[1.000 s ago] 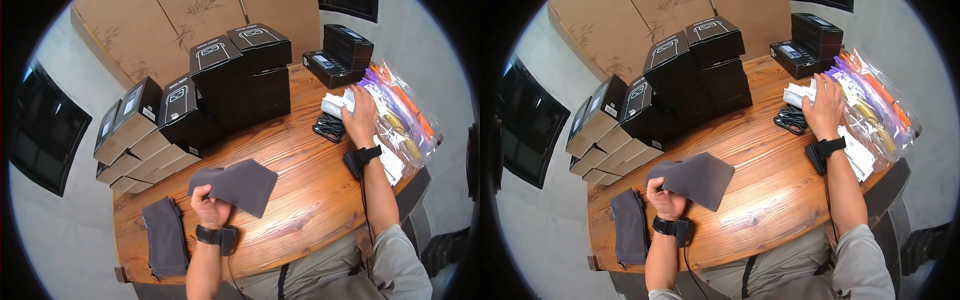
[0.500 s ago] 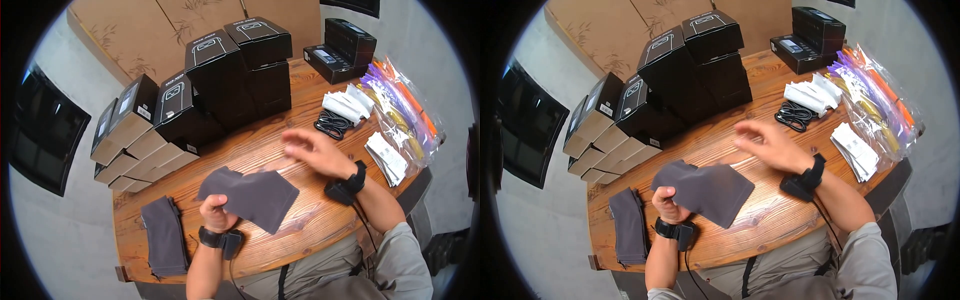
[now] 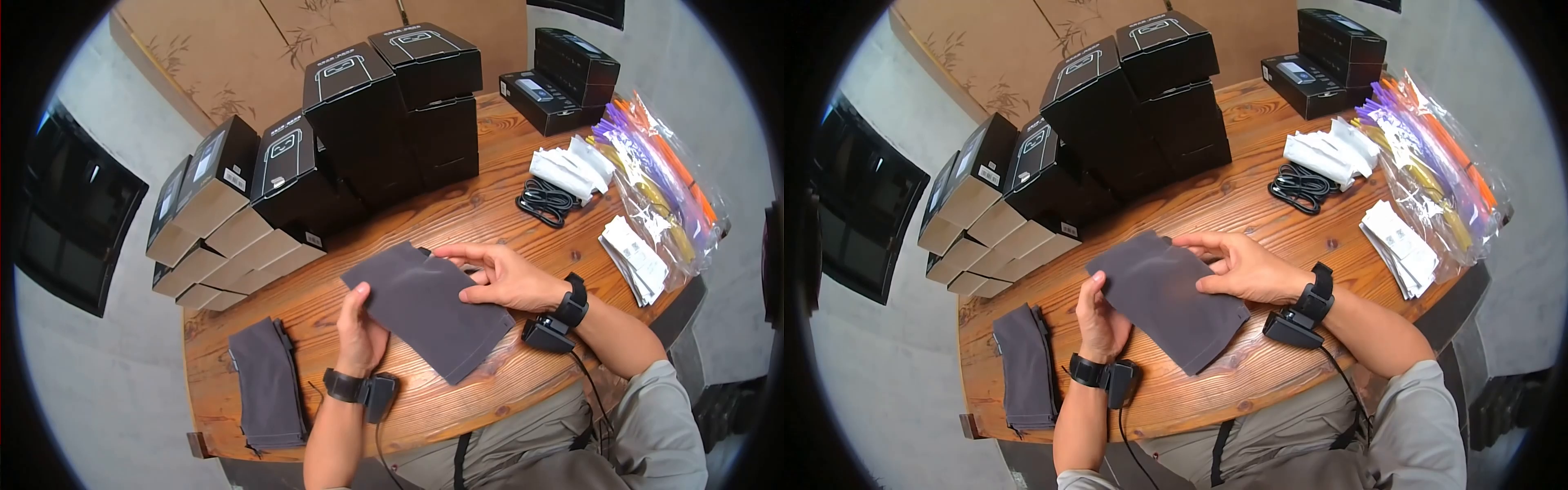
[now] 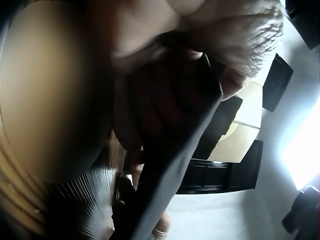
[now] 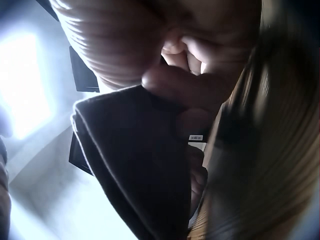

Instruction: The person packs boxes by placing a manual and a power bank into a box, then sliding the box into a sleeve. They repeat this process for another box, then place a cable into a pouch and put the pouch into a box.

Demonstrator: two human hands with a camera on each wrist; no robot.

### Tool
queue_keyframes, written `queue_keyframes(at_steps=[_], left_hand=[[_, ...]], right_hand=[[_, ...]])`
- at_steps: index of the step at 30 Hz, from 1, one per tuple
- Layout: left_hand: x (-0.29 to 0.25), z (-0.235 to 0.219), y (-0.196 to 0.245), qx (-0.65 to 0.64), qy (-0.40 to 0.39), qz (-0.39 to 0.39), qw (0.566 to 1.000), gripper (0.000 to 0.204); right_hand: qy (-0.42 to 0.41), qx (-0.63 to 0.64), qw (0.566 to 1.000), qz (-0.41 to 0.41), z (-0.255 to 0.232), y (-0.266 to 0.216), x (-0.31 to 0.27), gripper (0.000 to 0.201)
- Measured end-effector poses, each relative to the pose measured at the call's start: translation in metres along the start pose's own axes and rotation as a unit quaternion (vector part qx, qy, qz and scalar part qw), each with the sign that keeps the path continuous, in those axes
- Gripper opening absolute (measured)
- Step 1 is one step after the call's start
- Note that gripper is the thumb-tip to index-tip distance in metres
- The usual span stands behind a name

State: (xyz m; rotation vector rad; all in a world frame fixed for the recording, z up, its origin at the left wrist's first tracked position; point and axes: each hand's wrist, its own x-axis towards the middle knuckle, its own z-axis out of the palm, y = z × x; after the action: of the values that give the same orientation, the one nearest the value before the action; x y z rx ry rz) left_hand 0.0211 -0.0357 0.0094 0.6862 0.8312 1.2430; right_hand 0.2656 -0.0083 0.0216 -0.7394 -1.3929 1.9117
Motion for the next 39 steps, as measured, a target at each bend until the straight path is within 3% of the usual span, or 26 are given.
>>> queue_keyframes(at_steps=[4, 7, 13, 16, 19, 24, 27, 34, 38, 39], left_hand=[[0.002, 0.008, 0.003, 0.056, -0.038, 0.023, 0.997, 0.050], [0.004, 0.004, 0.001, 0.074, -0.043, 0.011, 0.996, 0.047], [0.008, -0.004, -0.004, 0.065, -0.049, 0.033, 0.996, 0.041], [0.008, -0.008, -0.005, 0.091, -0.062, 0.018, 0.994, 0.037], [0.007, -0.012, -0.007, 0.100, -0.092, 0.008, 0.991, 0.034], [0.003, -0.003, -0.003, 0.130, -0.107, -0.003, 0.986, 0.040], [0.003, -0.002, -0.001, 0.149, -0.122, -0.016, 0.981, 0.048], [-0.001, 0.003, 0.001, 0.244, -0.169, -0.016, 0.955, 0.062], [0.002, -0.004, -0.006, 0.259, -0.139, 0.013, 0.956, 0.061], [0.003, -0.006, -0.007, 0.259, -0.140, 0.013, 0.955, 0.061]], right_hand=[[-0.002, -0.007, 0.999, -0.037, 0.002, 0.000, -0.001, 0.078], [-0.023, -0.020, 0.999, -0.027, 0.003, -0.002, -0.002, 0.084], [0.020, -0.056, 0.998, 0.020, -0.001, -0.001, 0.002, 0.091], [0.096, 0.010, 0.995, -0.007, -0.001, 0.005, 0.006, 0.081], [0.117, 0.032, 0.993, 0.005, -0.002, 0.007, 0.008, 0.077], [0.122, 0.027, 0.992, 0.014, -0.010, 0.012, 0.009, 0.038], [0.155, 0.029, 0.987, -0.003, -0.009, 0.014, 0.010, 0.027], [0.202, 0.031, 0.979, -0.029, -0.017, 0.016, 0.015, 0.028], [0.115, -0.035, 0.991, -0.054, -0.014, 0.014, 0.016, 0.042], [0.112, -0.072, 0.988, -0.080, -0.015, 0.017, 0.017, 0.035]])
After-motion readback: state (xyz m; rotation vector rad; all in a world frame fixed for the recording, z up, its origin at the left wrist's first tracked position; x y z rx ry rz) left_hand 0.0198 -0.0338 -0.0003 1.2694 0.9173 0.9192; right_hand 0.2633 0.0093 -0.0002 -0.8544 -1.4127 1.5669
